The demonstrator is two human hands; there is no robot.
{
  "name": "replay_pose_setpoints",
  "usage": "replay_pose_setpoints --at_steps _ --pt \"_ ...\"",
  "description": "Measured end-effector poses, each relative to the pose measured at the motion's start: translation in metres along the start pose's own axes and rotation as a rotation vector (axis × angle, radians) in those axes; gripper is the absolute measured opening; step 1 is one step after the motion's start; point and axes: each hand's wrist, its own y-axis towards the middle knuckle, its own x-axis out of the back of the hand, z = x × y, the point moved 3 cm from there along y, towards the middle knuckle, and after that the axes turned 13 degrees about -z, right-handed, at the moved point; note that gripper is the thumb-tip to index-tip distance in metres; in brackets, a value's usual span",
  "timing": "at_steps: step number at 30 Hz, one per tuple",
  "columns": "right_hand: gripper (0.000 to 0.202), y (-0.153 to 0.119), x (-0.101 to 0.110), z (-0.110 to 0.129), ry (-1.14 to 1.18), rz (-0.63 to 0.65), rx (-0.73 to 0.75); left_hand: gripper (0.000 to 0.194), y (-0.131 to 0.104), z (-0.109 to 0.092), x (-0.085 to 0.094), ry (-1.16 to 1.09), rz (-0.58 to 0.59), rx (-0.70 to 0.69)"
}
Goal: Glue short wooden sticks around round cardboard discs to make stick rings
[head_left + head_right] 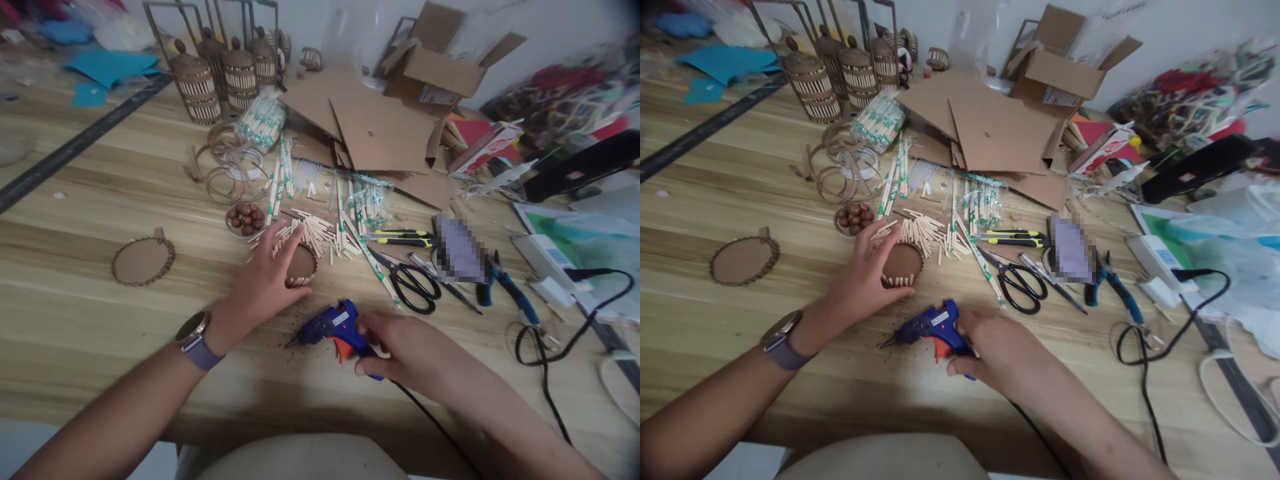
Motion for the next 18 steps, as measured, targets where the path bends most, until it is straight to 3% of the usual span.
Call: replay_pose_setpoints --at_steps 5,13,18 --pt "0.019 -0.009 -0.023 -0.012 0.142 -0.097 -0.053 0.106 -0.001 -0.005 -0.002 0.054 -0.006 0.007" --pt "0.021 -0.028 -0.004 -0.036 0.679 -0.325 -0.252 0.106 -0.001 -0.001 -0.004 0.013 -0.007 -0.010" --pt "0.031 -0.021 -0.020 -0.048 1.067 -0.376 -0.394 0.107 -0.001 -0.001 -0.004 0.013 0.013 0.003"
